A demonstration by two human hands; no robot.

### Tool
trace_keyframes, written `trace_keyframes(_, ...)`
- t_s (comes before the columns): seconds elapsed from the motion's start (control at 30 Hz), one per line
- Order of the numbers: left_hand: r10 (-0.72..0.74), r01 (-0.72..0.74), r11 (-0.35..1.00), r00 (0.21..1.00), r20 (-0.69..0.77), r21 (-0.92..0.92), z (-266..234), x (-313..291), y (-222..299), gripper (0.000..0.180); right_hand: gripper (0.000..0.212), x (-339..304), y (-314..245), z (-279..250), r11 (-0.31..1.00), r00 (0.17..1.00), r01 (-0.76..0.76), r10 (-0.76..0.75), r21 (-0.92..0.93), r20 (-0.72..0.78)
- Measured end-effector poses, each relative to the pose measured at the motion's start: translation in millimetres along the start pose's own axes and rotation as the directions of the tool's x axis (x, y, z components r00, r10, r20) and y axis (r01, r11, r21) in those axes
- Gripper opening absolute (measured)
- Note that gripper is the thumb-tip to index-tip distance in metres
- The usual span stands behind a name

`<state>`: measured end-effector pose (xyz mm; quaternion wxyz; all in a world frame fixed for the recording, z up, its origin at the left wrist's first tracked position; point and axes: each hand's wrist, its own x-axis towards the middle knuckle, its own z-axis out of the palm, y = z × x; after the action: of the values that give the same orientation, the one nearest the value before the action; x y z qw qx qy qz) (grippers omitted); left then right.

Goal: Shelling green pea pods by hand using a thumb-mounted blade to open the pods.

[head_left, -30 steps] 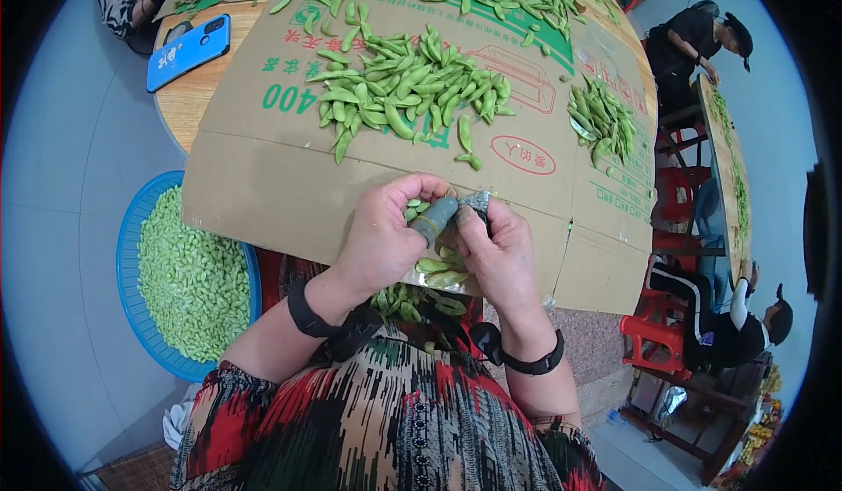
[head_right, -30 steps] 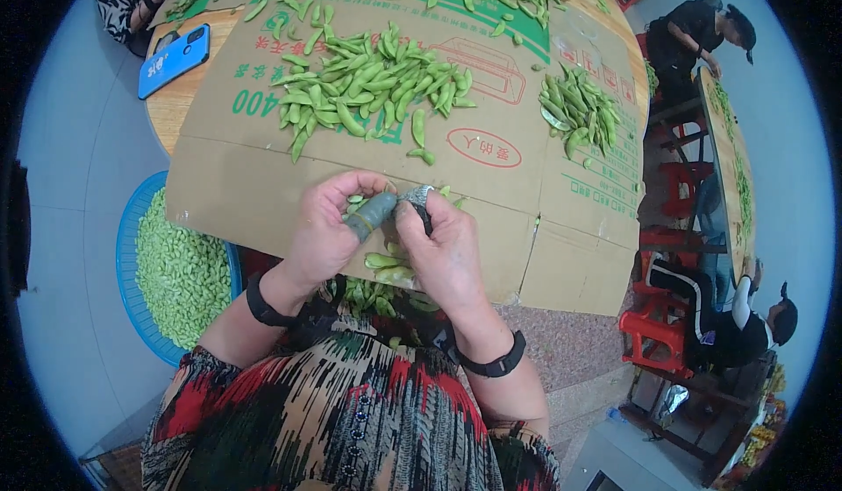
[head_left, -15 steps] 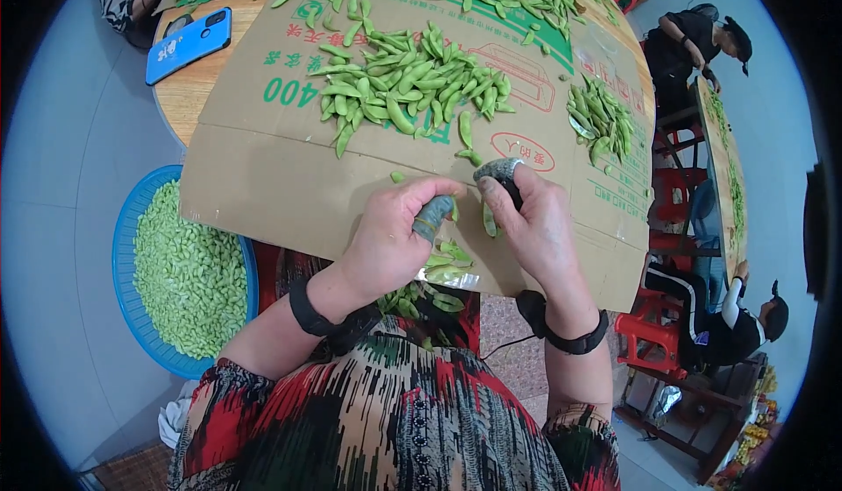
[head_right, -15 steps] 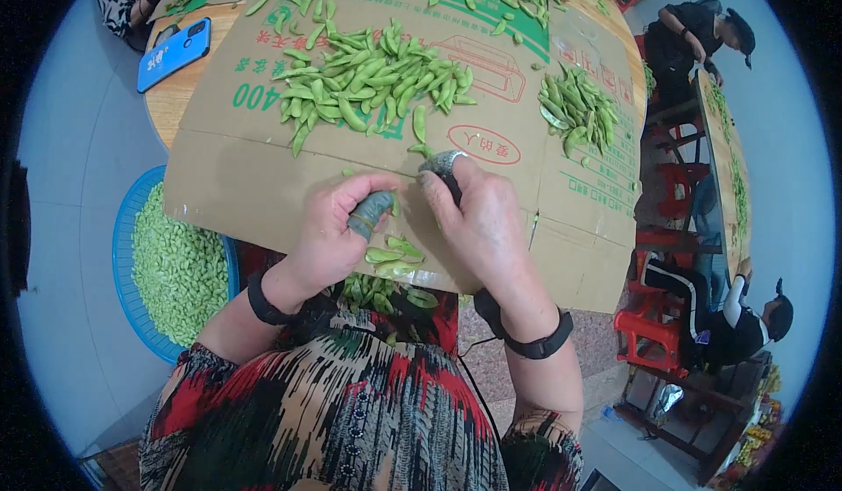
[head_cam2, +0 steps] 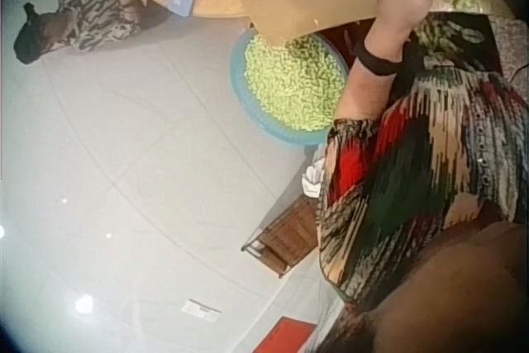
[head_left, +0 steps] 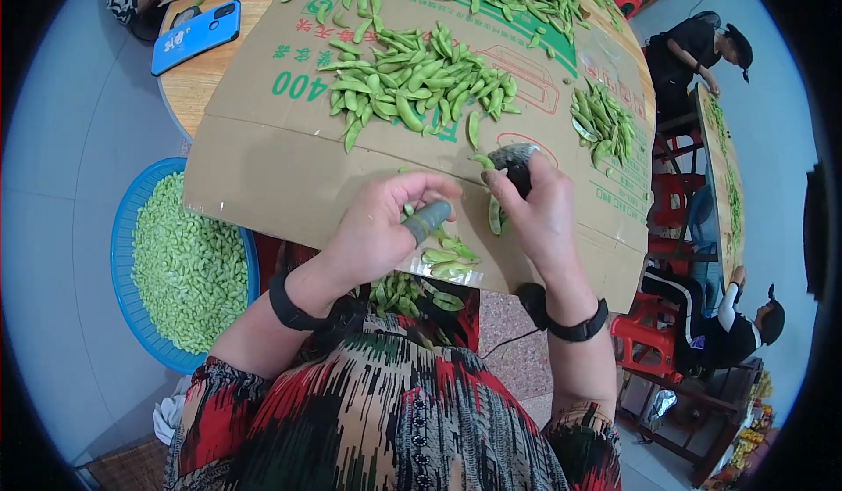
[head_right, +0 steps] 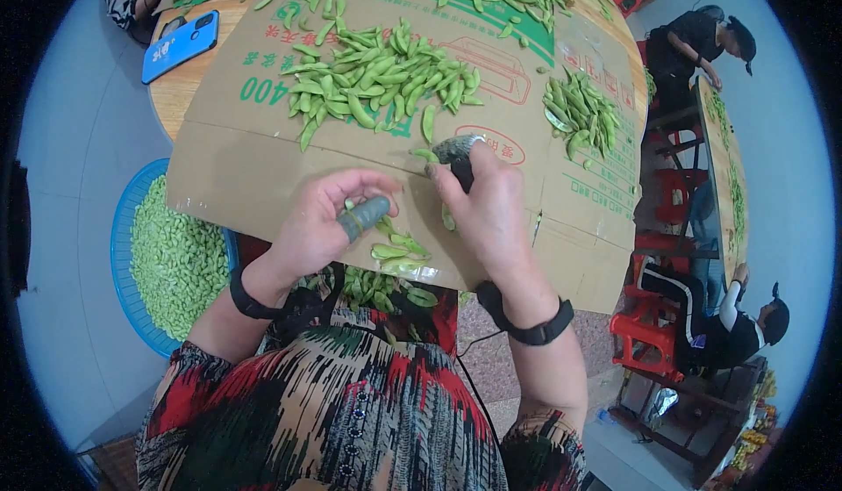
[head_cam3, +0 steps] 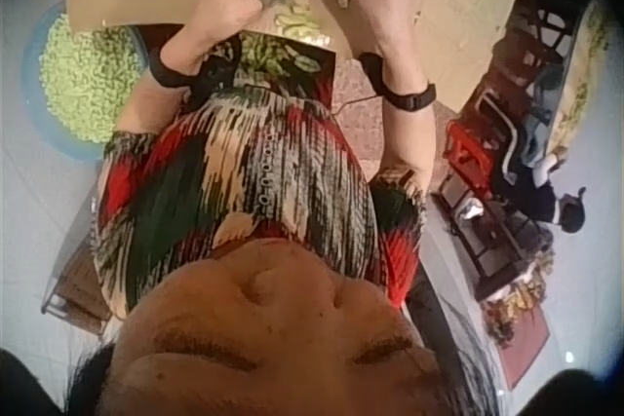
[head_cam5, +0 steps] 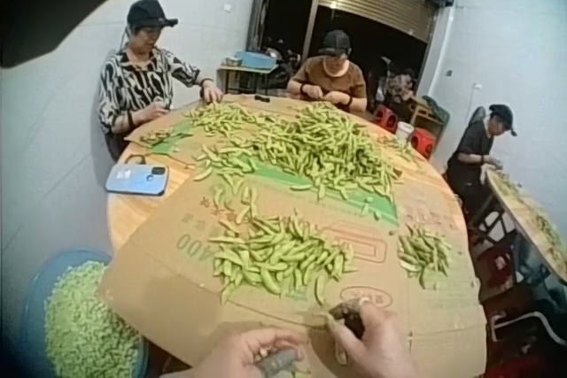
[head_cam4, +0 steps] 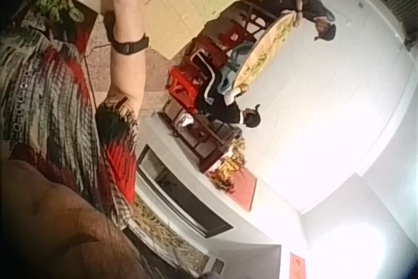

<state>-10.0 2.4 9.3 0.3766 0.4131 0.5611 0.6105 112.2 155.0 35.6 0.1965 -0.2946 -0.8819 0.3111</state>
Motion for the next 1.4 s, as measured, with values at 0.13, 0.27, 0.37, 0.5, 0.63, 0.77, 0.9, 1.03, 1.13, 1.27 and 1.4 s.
trace_keyframes(0.13,-0.226,0.175,0.799,0.974,-0.016,-0.575,7,5,6,0.017,0.02,-22,-38,3,0.988,0.987,0.156,-0.157,-0.014,-0.039)
trace_keyframes(0.27,-0.147,0.09,0.672,0.989,-0.014,-0.735,10,7,-12,0.018,0.019,-31,-43,4,0.985,1.0,0.0,-0.003,0.174,0.019)
trace_keyframes(0.37,-0.145,0.047,0.65,0.987,-0.063,-0.758,13,8,-11,0.016,0.015,-35,-34,11,0.754,0.973,-0.23,0.172,0.616,0.153)
trace_keyframes(0.5,-0.208,0.066,0.683,0.972,-0.106,-0.727,15,8,-5,0.014,0.02,-41,-40,6,0.537,0.892,-0.444,0.193,0.717,0.408)
trace_keyframes(0.63,-0.186,0.078,0.719,0.979,-0.083,-0.69,13,9,-5,0.013,0.019,-41,-36,8,0.458,0.866,-0.491,0.166,0.741,0.472)
trace_keyframes(0.77,-0.134,0.045,0.803,0.985,-0.106,-0.594,14,9,-5,0.015,0.018,-43,-33,6,0.343,0.837,-0.544,0.161,0.765,0.523)
trace_keyframes(0.9,-0.145,0.087,0.782,0.988,-0.044,-0.617,12,14,-8,0.016,0.015,-40,-32,8,0.381,0.86,-0.509,0.188,0.772,0.475)
trace_keyframes(1.03,-0.176,0.186,0.634,0.98,0.094,-0.75,5,12,-11,0.017,0.013,-41,-35,5,0.119,0.794,-0.606,0.146,0.787,0.59)
trace_keyframes(1.13,-0.146,0.226,0.624,0.974,0.173,-0.748,3,12,-12,0.018,0.014,-42,-34,3,-0.078,0.746,-0.652,0.115,0.754,0.656)
trace_keyframes(1.27,-0.133,0.26,0.581,0.965,0.225,-0.771,4,12,-11,0.018,0.015,-44,-33,4,-0.111,0.736,-0.655,0.128,0.747,0.665)
trace_keyframes(1.4,-0.111,0.107,0.715,0.993,0.039,-0.691,15,15,-11,0.021,0.011,-41,-29,18,0.543,0.931,-0.366,0.22,0.756,0.292)
